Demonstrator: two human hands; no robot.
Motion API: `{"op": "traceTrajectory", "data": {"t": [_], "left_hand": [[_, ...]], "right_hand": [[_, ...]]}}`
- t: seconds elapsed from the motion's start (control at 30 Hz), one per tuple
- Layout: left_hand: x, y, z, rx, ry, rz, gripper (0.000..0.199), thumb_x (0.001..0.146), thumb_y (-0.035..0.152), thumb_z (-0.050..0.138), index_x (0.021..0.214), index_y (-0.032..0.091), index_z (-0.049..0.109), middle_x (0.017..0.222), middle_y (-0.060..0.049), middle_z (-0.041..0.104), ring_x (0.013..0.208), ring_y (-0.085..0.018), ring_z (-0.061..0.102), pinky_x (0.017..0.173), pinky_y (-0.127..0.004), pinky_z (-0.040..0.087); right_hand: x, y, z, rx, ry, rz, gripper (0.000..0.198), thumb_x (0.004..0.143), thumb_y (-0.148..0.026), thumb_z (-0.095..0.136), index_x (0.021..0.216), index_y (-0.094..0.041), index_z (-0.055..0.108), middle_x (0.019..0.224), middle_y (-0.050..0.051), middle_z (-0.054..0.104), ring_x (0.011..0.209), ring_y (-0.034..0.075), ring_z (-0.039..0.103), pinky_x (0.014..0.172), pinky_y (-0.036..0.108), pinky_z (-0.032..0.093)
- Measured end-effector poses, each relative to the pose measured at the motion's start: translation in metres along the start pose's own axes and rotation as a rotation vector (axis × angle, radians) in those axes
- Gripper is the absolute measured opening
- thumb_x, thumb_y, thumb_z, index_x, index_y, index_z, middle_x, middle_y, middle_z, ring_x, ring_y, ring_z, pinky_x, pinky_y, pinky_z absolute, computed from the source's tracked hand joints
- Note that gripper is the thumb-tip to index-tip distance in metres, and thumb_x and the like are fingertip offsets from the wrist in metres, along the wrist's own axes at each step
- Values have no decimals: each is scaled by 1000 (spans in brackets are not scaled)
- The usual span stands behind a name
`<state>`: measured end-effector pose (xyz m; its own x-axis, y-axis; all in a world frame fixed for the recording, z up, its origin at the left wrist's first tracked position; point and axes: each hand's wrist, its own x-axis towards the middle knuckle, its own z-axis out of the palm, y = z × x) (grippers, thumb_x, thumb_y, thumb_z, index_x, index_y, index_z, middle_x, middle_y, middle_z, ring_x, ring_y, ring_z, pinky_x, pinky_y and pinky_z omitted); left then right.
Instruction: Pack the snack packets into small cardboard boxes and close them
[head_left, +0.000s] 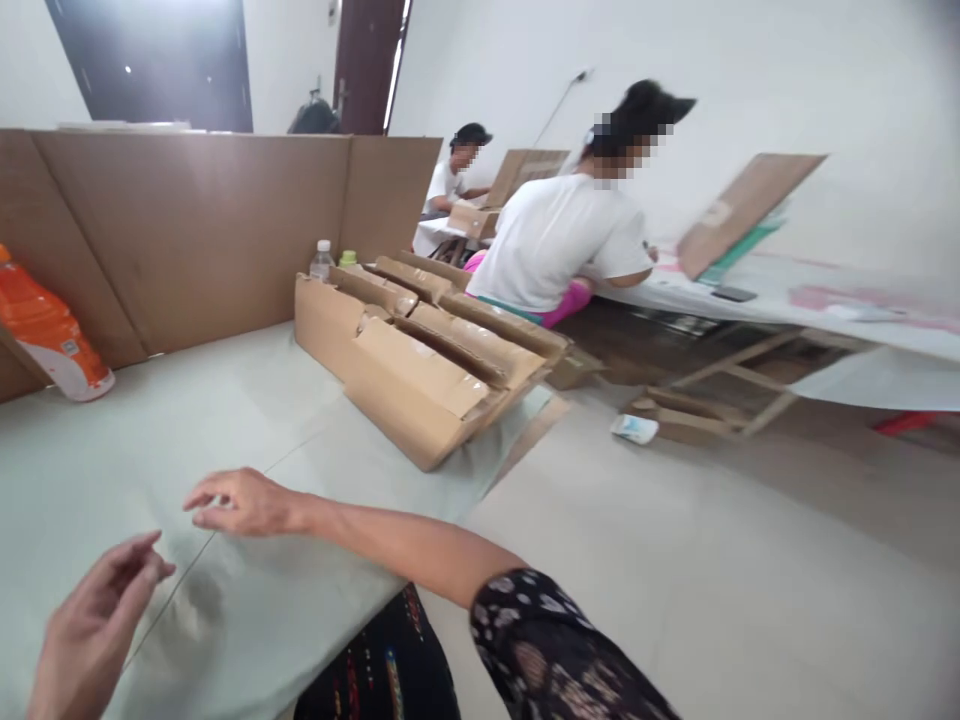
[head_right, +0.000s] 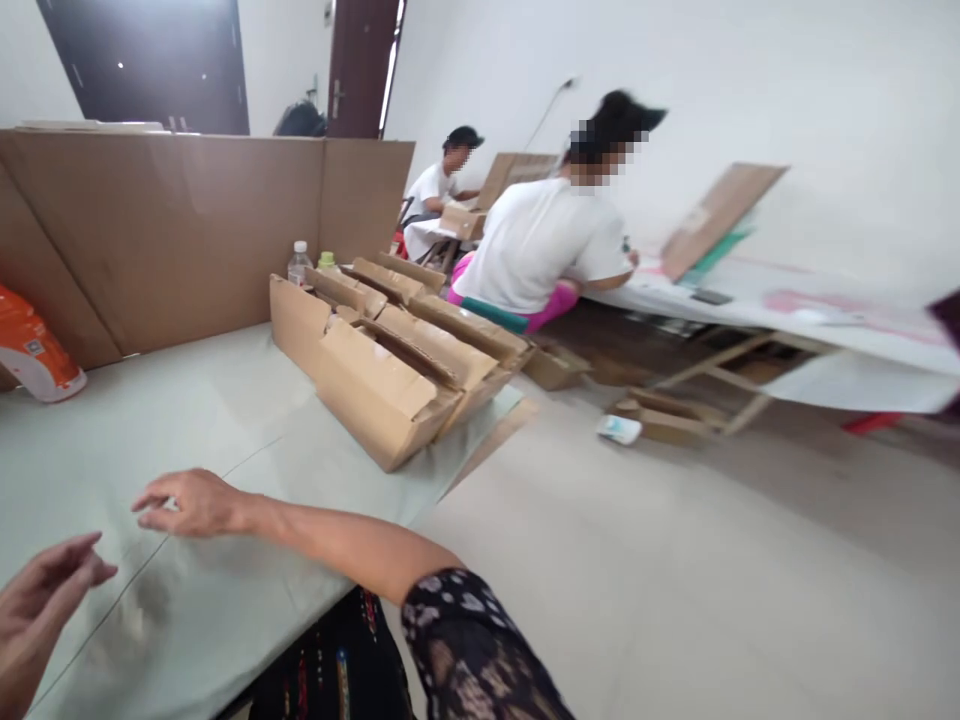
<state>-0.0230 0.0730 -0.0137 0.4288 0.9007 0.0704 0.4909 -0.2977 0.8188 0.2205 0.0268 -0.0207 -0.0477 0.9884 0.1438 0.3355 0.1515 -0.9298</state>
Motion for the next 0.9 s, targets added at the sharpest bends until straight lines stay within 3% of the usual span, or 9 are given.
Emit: {"op": "traceTrajectory", "data": {"t": [0.1, 0.23, 0.37, 0.53, 0.67, 0.9], "left_hand": [[36, 23, 31, -209, 32, -93, 68, 66, 76, 76, 105, 21, 76, 76, -5, 79, 81, -30, 78, 77, -37, 63], [35, 5, 64, -251, -34, -95, 64, 61, 75, 77, 94, 20, 76, 72, -6, 77, 73, -27, 75, 74, -37, 61], [32, -15, 63, -300, -10, -106, 62, 70, 71, 79, 106, 21, 76, 75, -3, 76, 77, -25, 74, 75, -35, 61], [34, 3, 61, -573, 27, -139, 50, 68, 50, 91, 105, 22, 71, 76, 1, 72, 67, -21, 71, 65, -33, 59], [29, 6, 71, -634, -6, -189, 55, 65, 48, 90, 108, 20, 70, 81, -1, 70, 74, -19, 71, 73, -35, 60], [23, -2, 78, -740, -67, -199, 56, 69, 39, 89, 117, 16, 70, 81, -1, 69, 75, -16, 69, 75, -32, 56]], "right_hand": [[37, 15, 8, 105, 161, 109, 17, 95, -16, 64, 104, -18, 77, 88, 0, 76, 82, 12, 69, 77, 22, 53], [34, 35, 23, 111, 191, 95, 16, 89, -10, 64, 95, -18, 77, 84, -2, 75, 77, 11, 65, 75, 21, 51], [21, 38, 16, 186, 91, 37, 11, 87, -14, 70, 90, -21, 78, 86, -3, 76, 82, 12, 67, 79, 21, 50], [15, 38, 9, 324, 42, 89, 6, 84, -17, 70, 83, -18, 75, 74, -3, 71, 71, 12, 63, 70, 23, 50], [-1, 48, 15, 444, -39, 128, 12, 88, -26, 67, 90, -18, 75, 81, -1, 74, 75, 13, 66, 75, 25, 52], [-16, 48, 9, 409, -43, 128, 26, 87, -45, 70, 87, -20, 75, 81, 1, 75, 71, 13, 67, 72, 29, 57]]}}
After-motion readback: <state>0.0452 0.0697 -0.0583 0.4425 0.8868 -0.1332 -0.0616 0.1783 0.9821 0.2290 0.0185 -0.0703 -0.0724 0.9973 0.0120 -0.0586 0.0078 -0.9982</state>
